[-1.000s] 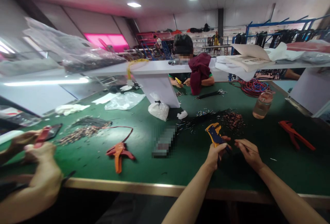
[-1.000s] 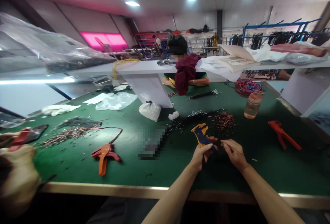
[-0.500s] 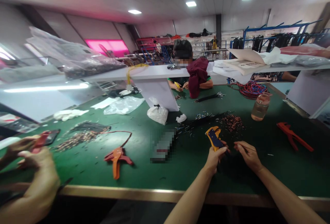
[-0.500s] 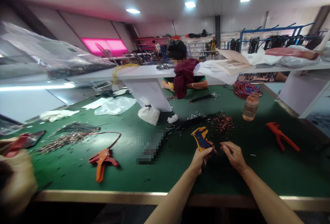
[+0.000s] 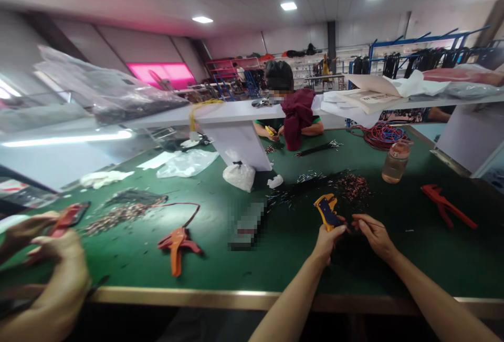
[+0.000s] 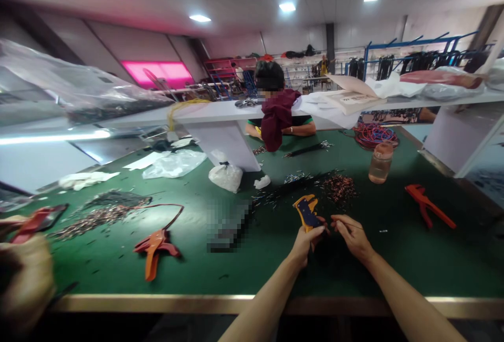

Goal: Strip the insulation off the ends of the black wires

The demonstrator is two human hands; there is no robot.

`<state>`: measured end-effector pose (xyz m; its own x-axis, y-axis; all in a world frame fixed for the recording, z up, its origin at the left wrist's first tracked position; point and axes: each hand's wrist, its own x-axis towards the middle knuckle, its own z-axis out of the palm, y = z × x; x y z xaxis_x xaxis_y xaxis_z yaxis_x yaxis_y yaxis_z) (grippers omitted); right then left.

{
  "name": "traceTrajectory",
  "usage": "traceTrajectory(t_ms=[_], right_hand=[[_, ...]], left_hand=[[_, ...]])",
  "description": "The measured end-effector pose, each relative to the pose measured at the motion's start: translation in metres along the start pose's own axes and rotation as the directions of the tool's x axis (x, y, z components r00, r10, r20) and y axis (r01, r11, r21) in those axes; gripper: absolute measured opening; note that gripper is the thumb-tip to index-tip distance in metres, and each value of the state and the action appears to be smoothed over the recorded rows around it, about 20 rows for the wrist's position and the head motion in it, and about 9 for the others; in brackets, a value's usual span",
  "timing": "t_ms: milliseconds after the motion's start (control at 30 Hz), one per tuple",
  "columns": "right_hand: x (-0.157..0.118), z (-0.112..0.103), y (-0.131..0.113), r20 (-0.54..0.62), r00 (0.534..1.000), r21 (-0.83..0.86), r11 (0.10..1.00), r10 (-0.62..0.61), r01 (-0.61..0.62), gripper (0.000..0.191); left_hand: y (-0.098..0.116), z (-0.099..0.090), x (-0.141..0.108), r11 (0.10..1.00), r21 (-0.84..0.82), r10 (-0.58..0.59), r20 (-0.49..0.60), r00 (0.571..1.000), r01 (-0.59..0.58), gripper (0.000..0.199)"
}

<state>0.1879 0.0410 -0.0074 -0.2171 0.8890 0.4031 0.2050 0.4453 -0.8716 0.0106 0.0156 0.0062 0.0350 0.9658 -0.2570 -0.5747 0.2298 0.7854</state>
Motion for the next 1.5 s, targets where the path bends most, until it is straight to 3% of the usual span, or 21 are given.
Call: traceTrajectory(t_ms=[467, 633, 967, 1500], right_hand=[[0.000, 0.000, -0.014, 0.154, 0.984, -0.044, 0.995, -0.083, 0.091, 0.045], [0.000, 0.000, -0.015, 0.126, 0.989, -0.014, 0.996, -0.081, 0.084, 0.040], [-0.001, -0.001, -0.011, 0.090, 0.994, 0.016, 0.998, -0.060, 0.059, 0.033], [0.001, -0.005, -0.016, 0.048, 0.999, 0.077, 0.997, 0.007, -0.011, 0.045]], left_hand=[[0.004, 0.002, 0.000, 0.999, -0.022, 0.046, -0.044, 0.998, -0.047, 0.045], [0.002, 0.000, 0.001, 0.997, -0.007, 0.080, -0.052, 0.995, -0.080, 0.045], [0.003, -0.005, 0.008, 0.993, -0.032, 0.110, -0.166, 0.980, -0.116, 0.046], [0.003, -0.008, 0.012, 0.984, -0.019, 0.167, -0.214, 0.963, -0.175, 0.043]])
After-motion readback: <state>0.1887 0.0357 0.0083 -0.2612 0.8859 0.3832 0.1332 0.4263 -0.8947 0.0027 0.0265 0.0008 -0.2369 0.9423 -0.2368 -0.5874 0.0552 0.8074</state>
